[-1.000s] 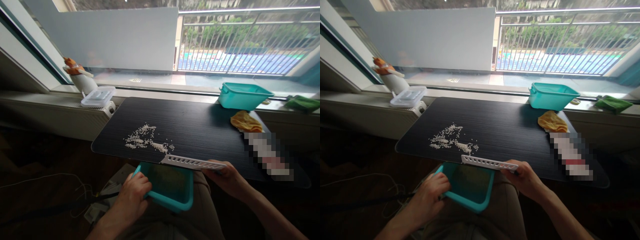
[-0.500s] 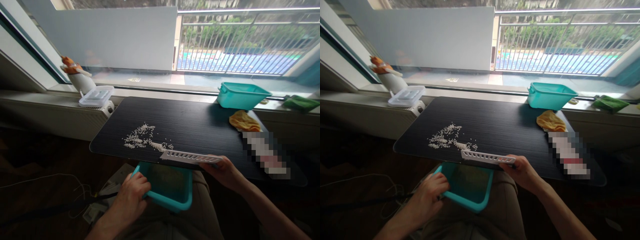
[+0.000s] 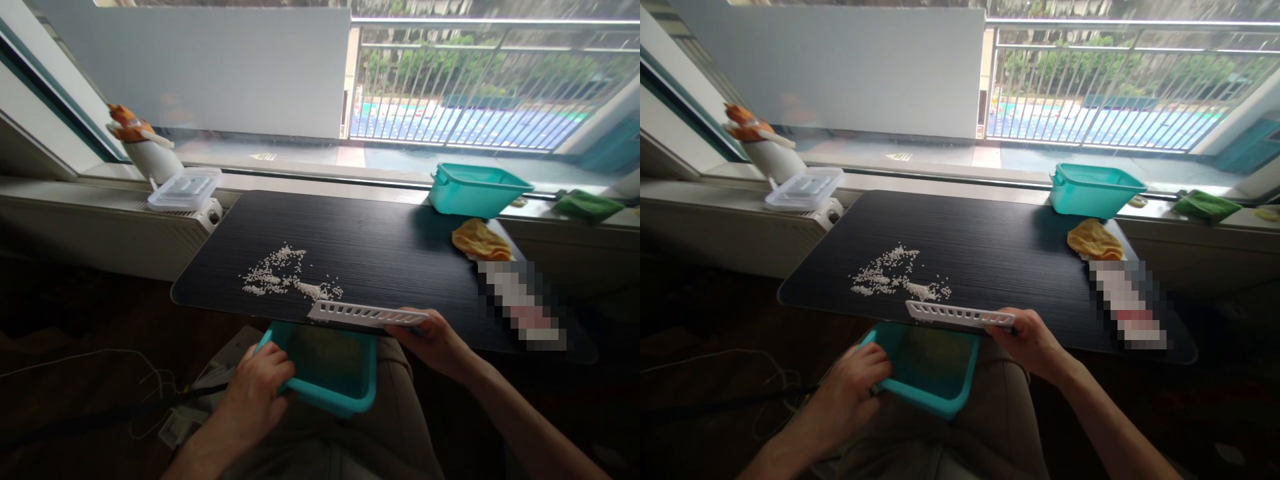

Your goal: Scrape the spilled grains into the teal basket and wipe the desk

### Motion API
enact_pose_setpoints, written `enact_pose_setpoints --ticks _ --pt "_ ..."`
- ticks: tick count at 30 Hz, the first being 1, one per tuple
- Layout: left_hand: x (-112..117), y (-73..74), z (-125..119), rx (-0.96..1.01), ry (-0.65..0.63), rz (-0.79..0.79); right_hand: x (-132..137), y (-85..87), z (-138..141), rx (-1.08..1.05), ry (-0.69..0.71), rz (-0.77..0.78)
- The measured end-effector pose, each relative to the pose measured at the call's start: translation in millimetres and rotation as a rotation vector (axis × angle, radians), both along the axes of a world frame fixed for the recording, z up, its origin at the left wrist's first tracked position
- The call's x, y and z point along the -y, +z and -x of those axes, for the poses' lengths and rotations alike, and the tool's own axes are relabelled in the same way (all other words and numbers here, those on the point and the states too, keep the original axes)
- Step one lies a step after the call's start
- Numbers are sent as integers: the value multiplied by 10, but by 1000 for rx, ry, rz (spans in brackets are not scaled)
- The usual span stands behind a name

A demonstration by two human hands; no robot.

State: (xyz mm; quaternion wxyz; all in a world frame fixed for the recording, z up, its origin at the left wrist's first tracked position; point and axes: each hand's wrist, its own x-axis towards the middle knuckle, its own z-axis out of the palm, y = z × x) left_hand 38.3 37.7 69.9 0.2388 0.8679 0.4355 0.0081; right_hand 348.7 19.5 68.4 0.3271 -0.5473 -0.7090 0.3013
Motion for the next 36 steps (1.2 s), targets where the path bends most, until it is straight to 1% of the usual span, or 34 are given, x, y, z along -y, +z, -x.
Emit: enact_pose_setpoints --ticks 3,7,10,16,21,24,27,31,34,36 --pt "-8 -4 9 -14 -11 7 22 31 30 -9 30 8" --pt "-17 16 -5 -29 -11 1 -61 -12 -96 17 -62 -56" --pt "-16 38 -22 -40 -8 6 -139 -68 -191 43 -111 -52" --pt "-2 39 -17 -38 2 23 -136 -78 -172 29 -54 -17" --pt "-6 37 -18 -20 6 19 -139 -68 -191 17 -82 -37" --pt "-14 44 -37 -18 0 8 -190 -67 -153 5 -75 -20" --pt "-17 41 -47 -20 -2 13 -223 -56 -39 0 -44 -5" --pt "-10 17 -23 -18 9 19 -198 -22 112 -11 2 38" --pt "-11 -2 4 -11 3 12 -167 0 133 -38 39 36" --pt "-14 -10 15 -4 0 4 -157 3 108 -44 19 0"
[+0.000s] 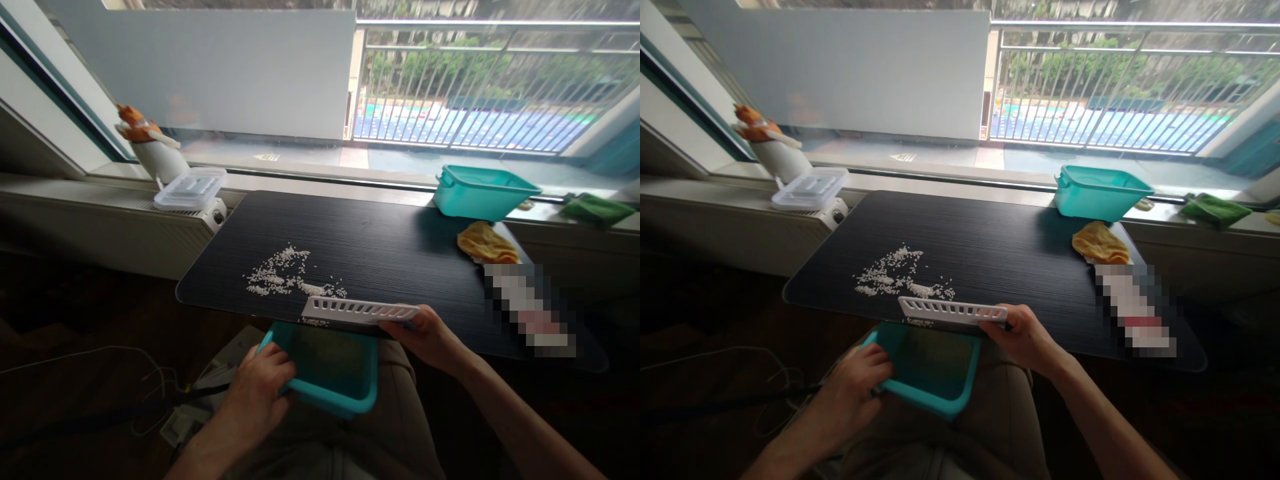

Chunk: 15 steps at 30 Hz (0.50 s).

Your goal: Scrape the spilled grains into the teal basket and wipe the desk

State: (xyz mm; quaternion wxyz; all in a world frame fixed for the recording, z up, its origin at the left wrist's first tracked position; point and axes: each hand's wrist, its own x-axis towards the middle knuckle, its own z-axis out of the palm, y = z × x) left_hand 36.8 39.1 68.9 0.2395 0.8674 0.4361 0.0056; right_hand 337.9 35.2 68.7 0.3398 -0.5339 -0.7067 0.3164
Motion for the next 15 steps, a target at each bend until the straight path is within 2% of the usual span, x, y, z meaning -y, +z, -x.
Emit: enact_pose_setpoints --ticks 3,9,15 --pt "-3 -8 4 9 8 -9 15 -10 -41 8 -40 -28" --pt "-6 -12 -1 18 3 -15 64 -25 -103 10 8 40" --pt "2 35 -24 -12 12 -6 -67 -53 -306 23 -134 -33"
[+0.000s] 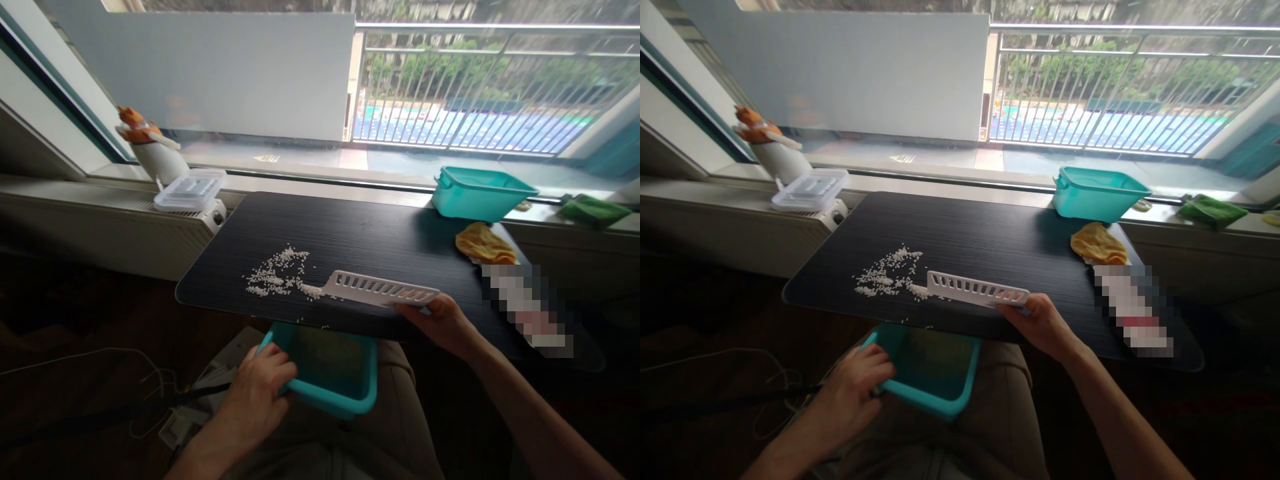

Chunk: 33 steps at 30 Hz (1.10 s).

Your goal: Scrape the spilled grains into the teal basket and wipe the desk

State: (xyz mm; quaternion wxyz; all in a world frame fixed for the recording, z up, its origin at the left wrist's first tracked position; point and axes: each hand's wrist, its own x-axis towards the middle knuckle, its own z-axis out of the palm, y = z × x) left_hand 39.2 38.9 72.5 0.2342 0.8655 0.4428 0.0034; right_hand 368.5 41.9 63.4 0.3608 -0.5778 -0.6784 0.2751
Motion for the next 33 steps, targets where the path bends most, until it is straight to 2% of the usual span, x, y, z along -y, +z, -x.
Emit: enact_pose_setpoints --ticks 5,20,27,33 --pt "-1 -19 -5 0 -15 -24 -136 -23 71 -40 -23 17" --pt "-19 -38 21 -43 -7 -2 -296 -14 352 -10 72 50" --pt "-28 -28 30 -46 6 12 -204 -20 328 18 105 57" --pt "-31 -55 48 -1 -2 1 -48 72 323 10 173 126"
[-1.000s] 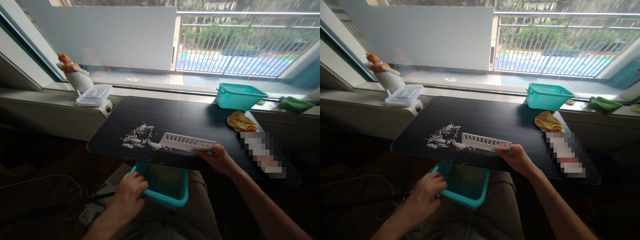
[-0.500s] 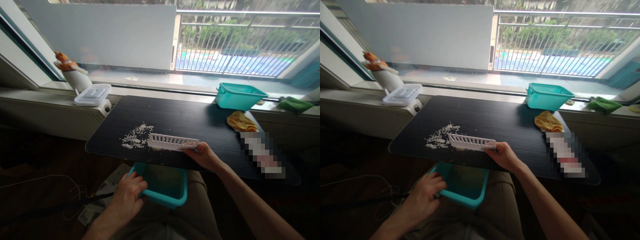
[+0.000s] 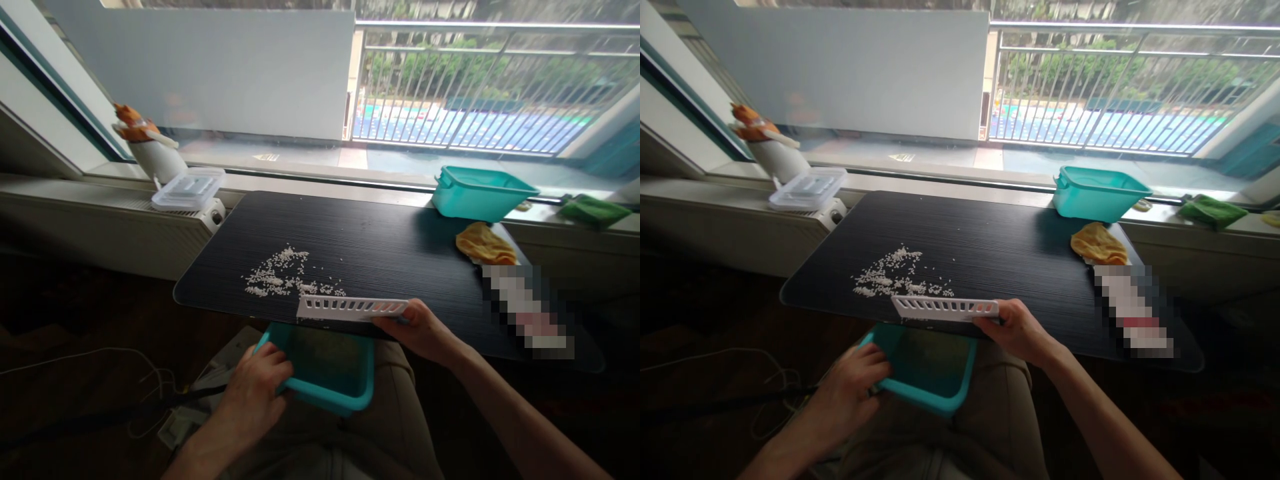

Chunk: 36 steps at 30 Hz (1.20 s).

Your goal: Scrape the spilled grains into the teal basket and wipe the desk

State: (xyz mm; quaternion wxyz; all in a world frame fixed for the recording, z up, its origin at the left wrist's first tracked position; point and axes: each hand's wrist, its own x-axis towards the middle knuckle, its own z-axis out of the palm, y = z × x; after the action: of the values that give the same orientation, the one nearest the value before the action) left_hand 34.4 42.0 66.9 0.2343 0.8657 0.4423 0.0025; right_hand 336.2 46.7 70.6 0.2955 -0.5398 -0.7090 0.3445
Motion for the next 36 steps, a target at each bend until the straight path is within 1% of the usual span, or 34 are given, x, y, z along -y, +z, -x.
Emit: enact_pose_setpoints --ticks 3,7,10,14,16,20,25,26,28,30,33,35,36 --pt "2 3 -3 1 -9 -3 22 13 -35 -2 -19 -26" --pt "3 25 -11 -34 9 1 20 -35 -48 19 -81 -65" --pt "7 13 12 -16 6 10 75 -44 21 5 -31 -59" --pt "9 -18 49 4 13 14 128 -14 94 -19 29 -61" --pt "9 -21 52 -5 13 9 93 -16 66 -31 0 -78" --pt "16 -6 41 -31 16 -6 -14 -64 -48 -1 -103 -131" --pt "21 3 36 -28 28 3 -70 -74 -87 4 -81 -108" --pt "20 2 36 -31 30 9 -115 -67 -113 -5 -95 -112" --pt "19 -1 35 -39 29 15 -283 -54 -227 -17 -178 -153" --pt "25 -11 37 -42 18 -1 -547 -48 -428 19 -329 -213" --pt "47 -52 51 -42 3 -45 -1000 -61 -788 209 -600 -264" --pt "62 -102 69 -39 -6 -54 -1248 -84 -938 284 -676 -282" --pt "68 -133 79 -35 -11 -52 -1341 -98 -956 301 -679 -291"
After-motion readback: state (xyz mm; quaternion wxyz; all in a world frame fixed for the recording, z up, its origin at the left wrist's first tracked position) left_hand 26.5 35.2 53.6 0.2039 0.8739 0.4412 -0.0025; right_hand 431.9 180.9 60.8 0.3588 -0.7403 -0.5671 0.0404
